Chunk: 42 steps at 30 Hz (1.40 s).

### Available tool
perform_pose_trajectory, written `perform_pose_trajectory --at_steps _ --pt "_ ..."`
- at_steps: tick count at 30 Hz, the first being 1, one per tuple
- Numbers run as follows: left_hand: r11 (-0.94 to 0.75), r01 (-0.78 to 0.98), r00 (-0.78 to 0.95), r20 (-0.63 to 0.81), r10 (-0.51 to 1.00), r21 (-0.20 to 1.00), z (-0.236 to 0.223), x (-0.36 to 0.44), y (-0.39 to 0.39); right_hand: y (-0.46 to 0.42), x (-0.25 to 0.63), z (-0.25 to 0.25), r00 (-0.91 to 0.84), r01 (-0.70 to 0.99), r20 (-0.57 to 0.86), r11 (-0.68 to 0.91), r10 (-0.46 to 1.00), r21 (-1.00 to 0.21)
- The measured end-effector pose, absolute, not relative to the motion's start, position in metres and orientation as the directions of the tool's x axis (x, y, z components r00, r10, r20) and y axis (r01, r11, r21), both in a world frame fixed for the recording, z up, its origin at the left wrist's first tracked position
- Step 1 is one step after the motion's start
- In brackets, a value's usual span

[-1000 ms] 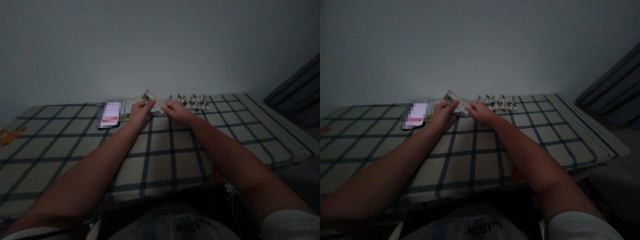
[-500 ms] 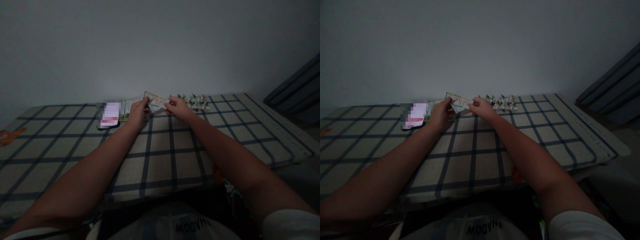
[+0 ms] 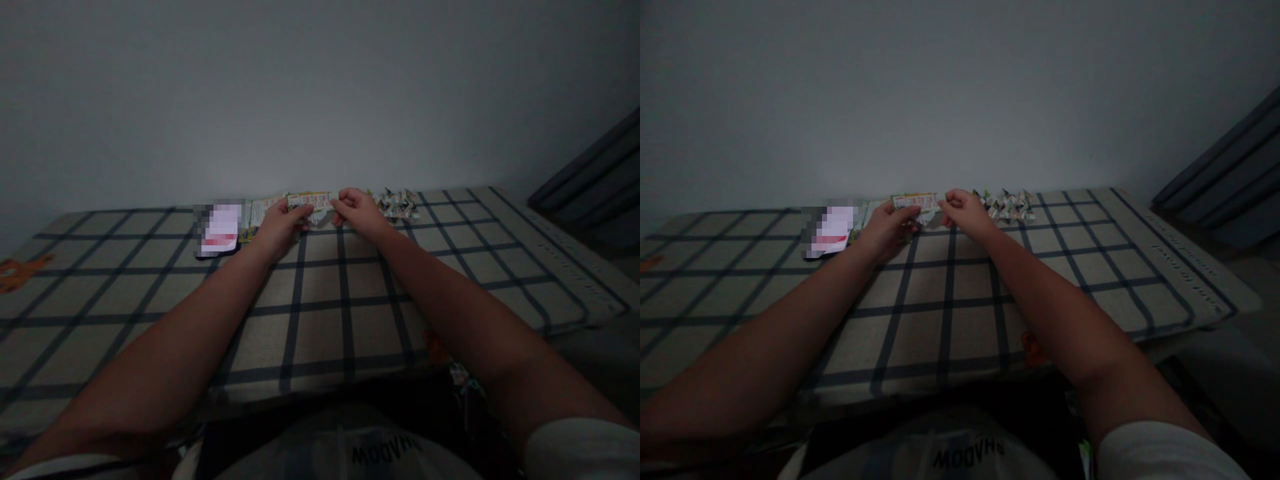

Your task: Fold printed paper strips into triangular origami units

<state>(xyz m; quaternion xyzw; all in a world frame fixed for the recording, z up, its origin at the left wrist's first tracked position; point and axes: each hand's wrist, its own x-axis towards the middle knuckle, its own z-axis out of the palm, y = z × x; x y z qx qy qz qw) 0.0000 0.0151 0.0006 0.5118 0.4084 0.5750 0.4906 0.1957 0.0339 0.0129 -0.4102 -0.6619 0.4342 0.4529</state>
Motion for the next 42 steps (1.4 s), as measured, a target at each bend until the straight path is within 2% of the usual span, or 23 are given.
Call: perform_pose_trajectory --at_steps 5,8,13,17,21,23,29,32,36,42 --pt "-0.205 -0.118 0.066 0.214 0.975 0.972 -0.003 0.001 0.012 0.034 0.197 0.014 -0.261 0.088 0.252 0.283 0.932 -0.955" --pt "-0.269 -0.098 0.078 0.276 0.958 0.958 -0.002 0.001 0.01 0.032 0.199 0.017 -0.305 0.064 0.258 0.29 0.917 -0.955" --pt "-0.35 -0.012 0.014 0.351 0.936 0.936 0.007 -0.001 0.008 0.028 0.201 0.018 -0.376 0.041 0.296 0.335 0.878 -0.941" --pt "-0.32 0.014 0.038 0.319 0.947 0.947 0.014 -0.001 0.005 0.03 0.198 0.014 -0.341 0.099 0.274 0.324 0.899 -0.941" --pt "-0.229 0.014 0.082 0.227 0.971 0.973 0.014 -0.001 0.002 0.031 0.199 0.016 -0.251 0.242 0.292 0.352 0.923 -0.904" --pt "-0.195 -0.003 0.123 0.194 0.973 0.981 0.013 -0.001 0.003 0.03 0.2 0.019 -0.224 0.258 0.305 0.358 0.926 -0.897" --pt "-0.084 -0.204 0.142 0.114 0.983 0.975 0.014 -0.002 0.007 0.031 0.201 0.018 -0.251 0.084 0.206 0.233 0.946 -0.969" --pt "-0.061 -0.244 0.153 0.101 0.983 0.968 0.013 -0.002 0.009 0.035 0.202 0.014 -0.27 0.0 0.166 0.172 0.949 -0.985" --pt "-0.161 -0.139 0.13 0.179 0.975 0.977 0.01 -0.003 0.009 0.038 0.203 0.013 -0.277 -0.062 0.186 0.176 0.943 -0.982" --pt "-0.405 0.033 0.117 0.399 0.909 0.914 0.004 -0.009 0.013 0.035 0.203 0.012 -0.366 -0.14 0.26 0.224 0.893 -0.965"
